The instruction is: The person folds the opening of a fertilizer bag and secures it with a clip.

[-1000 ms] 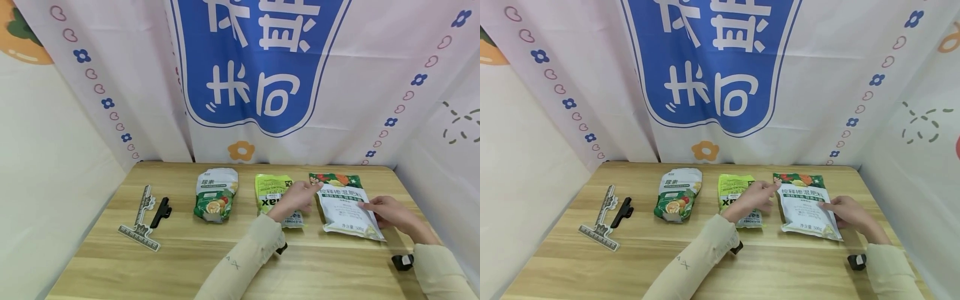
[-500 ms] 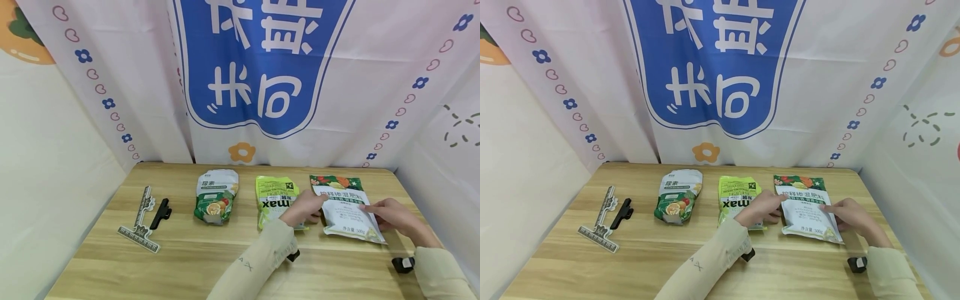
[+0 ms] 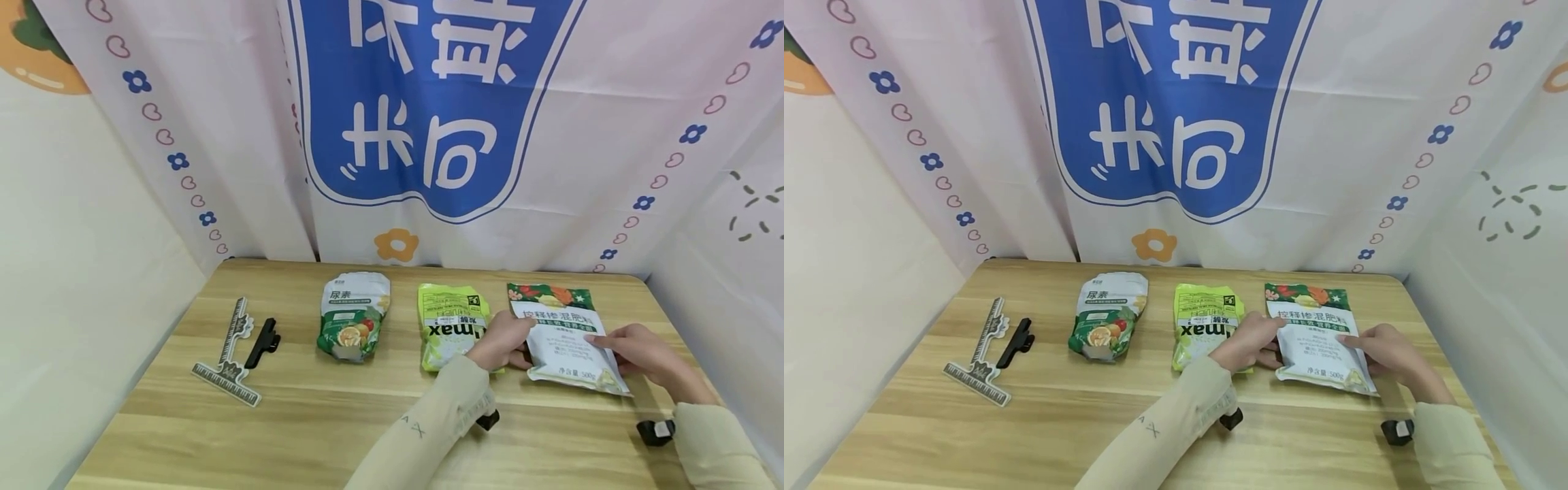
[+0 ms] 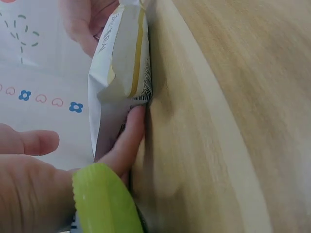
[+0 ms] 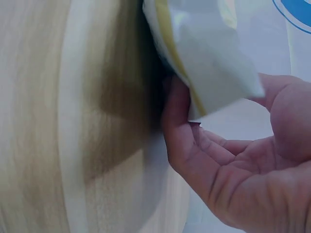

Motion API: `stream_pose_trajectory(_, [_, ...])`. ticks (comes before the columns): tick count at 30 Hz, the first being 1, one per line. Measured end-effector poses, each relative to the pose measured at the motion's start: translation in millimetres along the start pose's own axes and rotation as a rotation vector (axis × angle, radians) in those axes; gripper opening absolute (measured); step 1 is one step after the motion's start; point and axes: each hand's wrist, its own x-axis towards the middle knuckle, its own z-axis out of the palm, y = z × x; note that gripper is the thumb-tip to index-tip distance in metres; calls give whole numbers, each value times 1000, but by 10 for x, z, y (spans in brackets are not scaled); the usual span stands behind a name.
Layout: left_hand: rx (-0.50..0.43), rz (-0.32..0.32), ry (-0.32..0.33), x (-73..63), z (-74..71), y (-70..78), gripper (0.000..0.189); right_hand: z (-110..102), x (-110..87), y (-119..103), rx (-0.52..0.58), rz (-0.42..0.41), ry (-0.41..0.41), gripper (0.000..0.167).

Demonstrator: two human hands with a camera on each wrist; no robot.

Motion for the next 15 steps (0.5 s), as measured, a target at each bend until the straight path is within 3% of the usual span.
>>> stream_pose_trajectory(7, [110,-39,51,-16,35,54,33,35,-44,-3,41,-25,-38,43])
stream_pose_trajectory(15, [84,-45,5,-61,82,69,20,39,-46,-9,62,-19,-54,53])
